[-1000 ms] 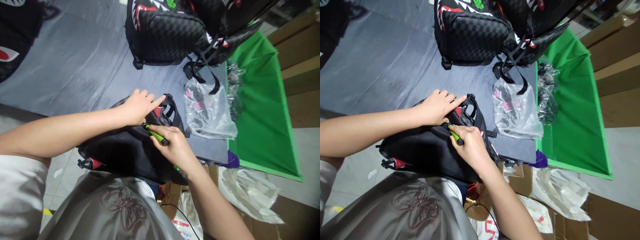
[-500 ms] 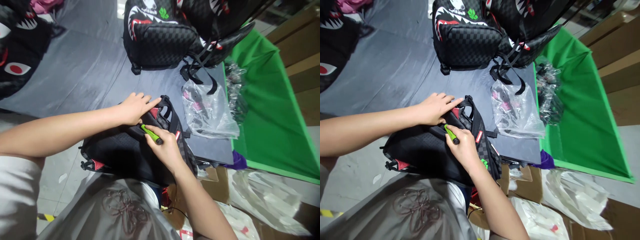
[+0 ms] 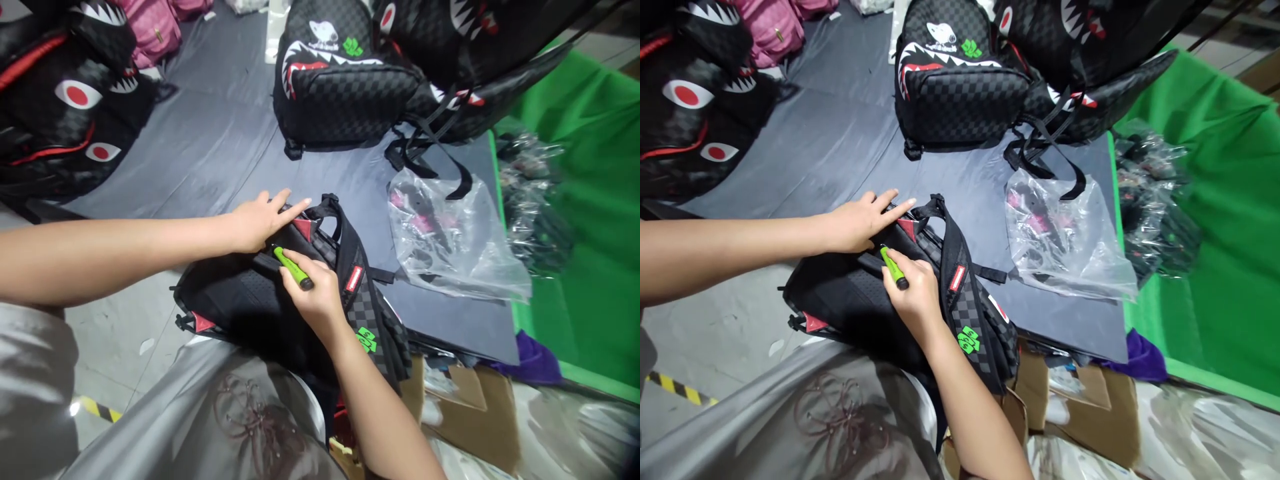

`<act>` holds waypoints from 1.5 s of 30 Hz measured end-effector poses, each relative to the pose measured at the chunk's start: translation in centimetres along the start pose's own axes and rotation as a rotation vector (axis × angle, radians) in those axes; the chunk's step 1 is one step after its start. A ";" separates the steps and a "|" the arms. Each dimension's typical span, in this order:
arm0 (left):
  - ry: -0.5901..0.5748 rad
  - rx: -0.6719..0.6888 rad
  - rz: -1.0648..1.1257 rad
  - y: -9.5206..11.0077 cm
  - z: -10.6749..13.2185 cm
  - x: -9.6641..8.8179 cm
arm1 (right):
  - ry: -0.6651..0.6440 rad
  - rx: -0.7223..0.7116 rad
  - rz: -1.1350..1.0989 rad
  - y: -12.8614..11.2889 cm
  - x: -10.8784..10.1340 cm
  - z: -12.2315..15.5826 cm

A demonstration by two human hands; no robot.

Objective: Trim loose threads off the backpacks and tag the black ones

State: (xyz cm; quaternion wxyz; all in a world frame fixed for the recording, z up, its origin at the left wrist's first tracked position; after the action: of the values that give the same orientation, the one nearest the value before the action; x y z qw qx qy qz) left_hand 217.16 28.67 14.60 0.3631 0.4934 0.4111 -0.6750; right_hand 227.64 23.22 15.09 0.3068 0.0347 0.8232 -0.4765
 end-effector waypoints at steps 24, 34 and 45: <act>-0.305 -0.062 0.232 -3.3 0.9 2.3 | -0.100 0.007 -0.044 -0.7 2.9 -2.0; -0.277 -0.037 0.261 -3.7 0.1 2.2 | -0.056 0.027 -0.025 -1.0 2.9 -2.3; -0.277 -0.025 0.308 -3.7 0.0 2.3 | -0.017 0.003 0.109 -1.4 2.5 -2.0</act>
State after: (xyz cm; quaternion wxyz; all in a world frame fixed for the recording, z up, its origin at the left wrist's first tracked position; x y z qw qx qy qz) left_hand 213.30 29.95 13.14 0.5212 0.4485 0.2852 -0.6677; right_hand 224.19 23.43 15.55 0.3394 0.0759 0.8168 -0.4604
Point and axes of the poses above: each hand's wrist, its own z-axis away from the middle knuckle, its own x-axis out of the palm, y = z × x, the point moved 10 cm from there along -z, towards the middle knuckle, and after that the axes turned 9 degrees about -z, right-handed, at the moved point
